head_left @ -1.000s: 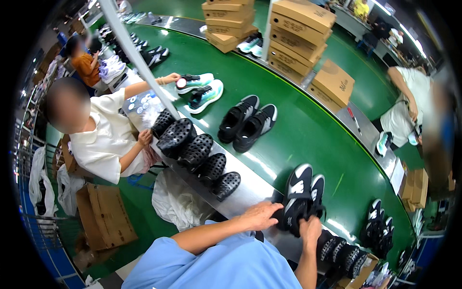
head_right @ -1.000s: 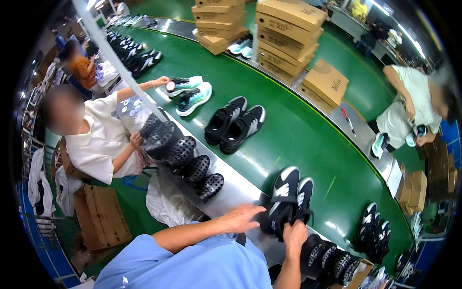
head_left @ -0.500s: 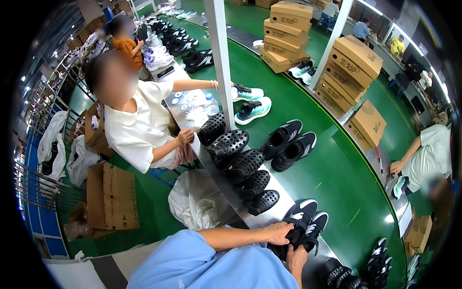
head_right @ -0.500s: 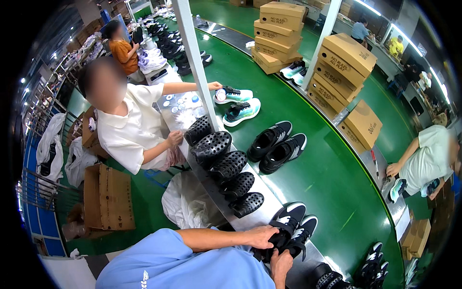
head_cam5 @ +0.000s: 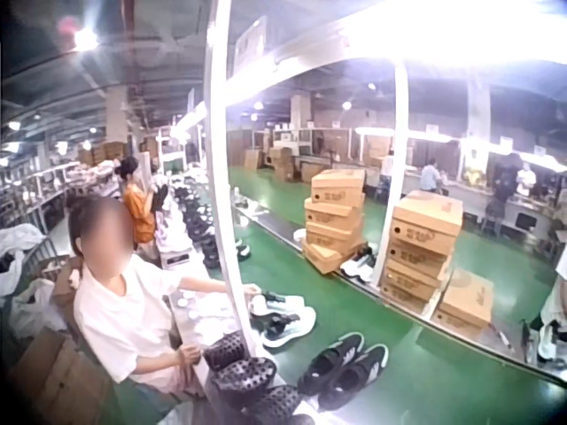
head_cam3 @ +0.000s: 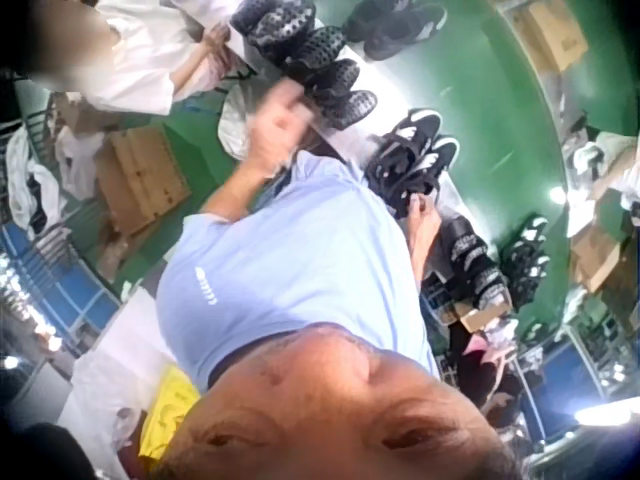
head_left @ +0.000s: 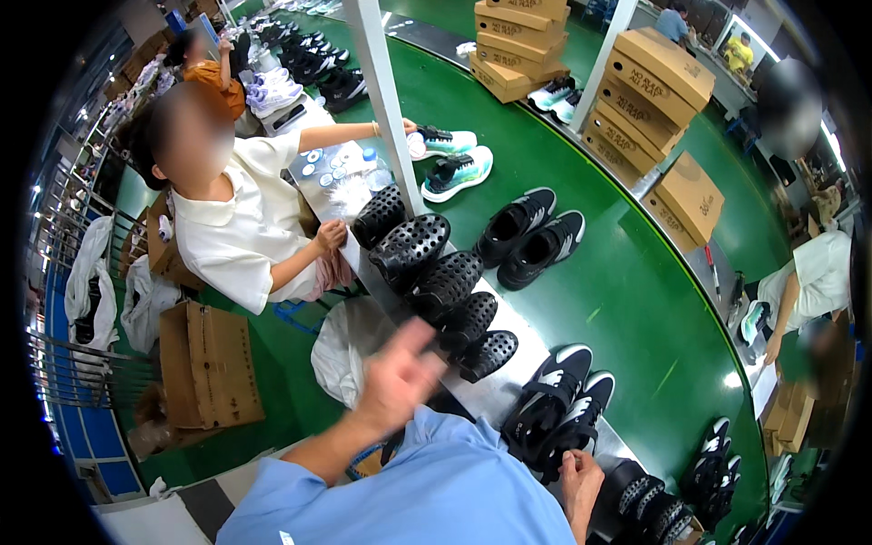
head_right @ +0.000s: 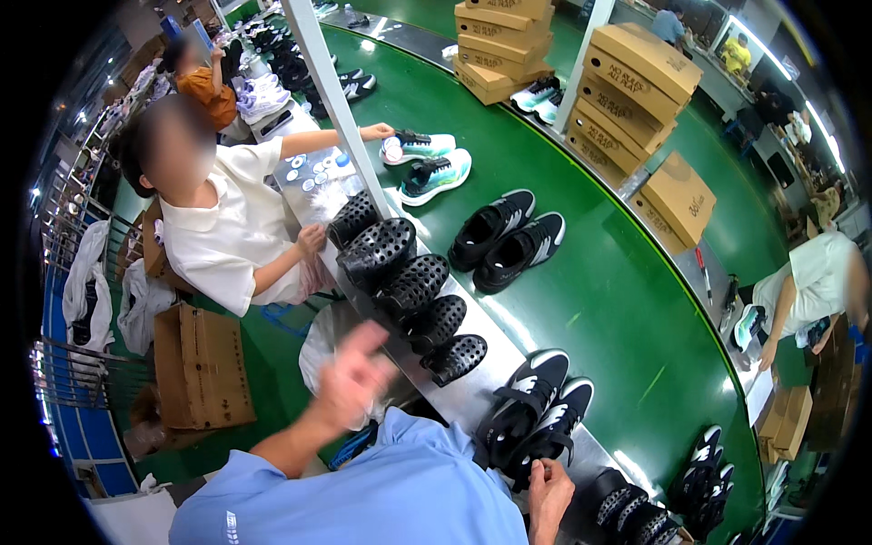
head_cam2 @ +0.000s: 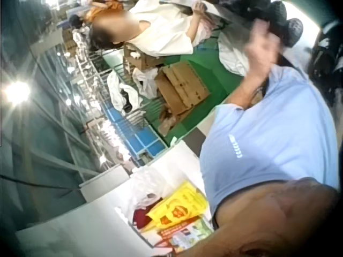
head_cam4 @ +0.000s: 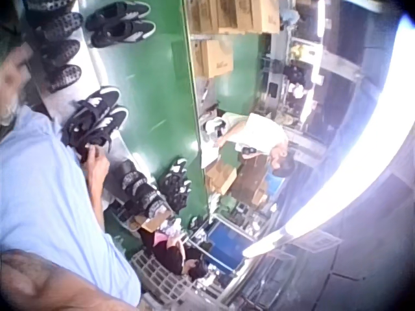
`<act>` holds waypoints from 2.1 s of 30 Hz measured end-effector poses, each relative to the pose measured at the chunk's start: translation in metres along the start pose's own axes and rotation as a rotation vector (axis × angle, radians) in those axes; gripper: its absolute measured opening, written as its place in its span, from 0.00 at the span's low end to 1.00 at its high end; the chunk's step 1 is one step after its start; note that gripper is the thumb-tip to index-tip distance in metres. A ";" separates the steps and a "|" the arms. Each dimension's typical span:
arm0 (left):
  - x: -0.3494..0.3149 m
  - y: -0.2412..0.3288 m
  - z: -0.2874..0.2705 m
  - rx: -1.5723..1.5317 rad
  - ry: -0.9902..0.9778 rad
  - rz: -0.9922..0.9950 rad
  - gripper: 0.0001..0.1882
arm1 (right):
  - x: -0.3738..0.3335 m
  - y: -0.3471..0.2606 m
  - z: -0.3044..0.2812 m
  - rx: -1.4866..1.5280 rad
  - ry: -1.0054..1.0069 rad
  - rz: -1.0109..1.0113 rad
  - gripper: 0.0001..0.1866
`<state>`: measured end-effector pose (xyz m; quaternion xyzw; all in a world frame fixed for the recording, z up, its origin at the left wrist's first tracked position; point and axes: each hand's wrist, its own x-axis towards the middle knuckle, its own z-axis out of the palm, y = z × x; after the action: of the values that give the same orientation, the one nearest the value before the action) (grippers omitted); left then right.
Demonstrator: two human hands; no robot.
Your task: The person picks up black and white sneakers from a conveyor belt, presses their hands into the interior, and then places them back onto the belt or into a container.
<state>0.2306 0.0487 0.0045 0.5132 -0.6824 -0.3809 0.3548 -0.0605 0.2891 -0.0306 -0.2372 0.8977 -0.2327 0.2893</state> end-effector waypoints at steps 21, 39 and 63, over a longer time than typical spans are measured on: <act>-0.047 0.015 0.201 0.268 -0.872 0.595 0.14 | 0.025 0.059 0.050 -0.122 0.248 0.082 0.24; -0.063 0.036 0.284 0.457 -0.778 1.203 0.08 | 0.032 0.076 0.065 -0.019 0.252 0.018 0.25; -0.050 0.047 0.302 0.267 -0.998 1.027 0.12 | -0.050 0.438 -0.290 -0.400 0.729 0.635 0.40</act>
<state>-0.0431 0.1532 -0.0969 -0.0676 -0.9583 -0.2686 0.0700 -0.3346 0.7400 -0.0429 0.0923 0.9948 -0.0248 -0.0365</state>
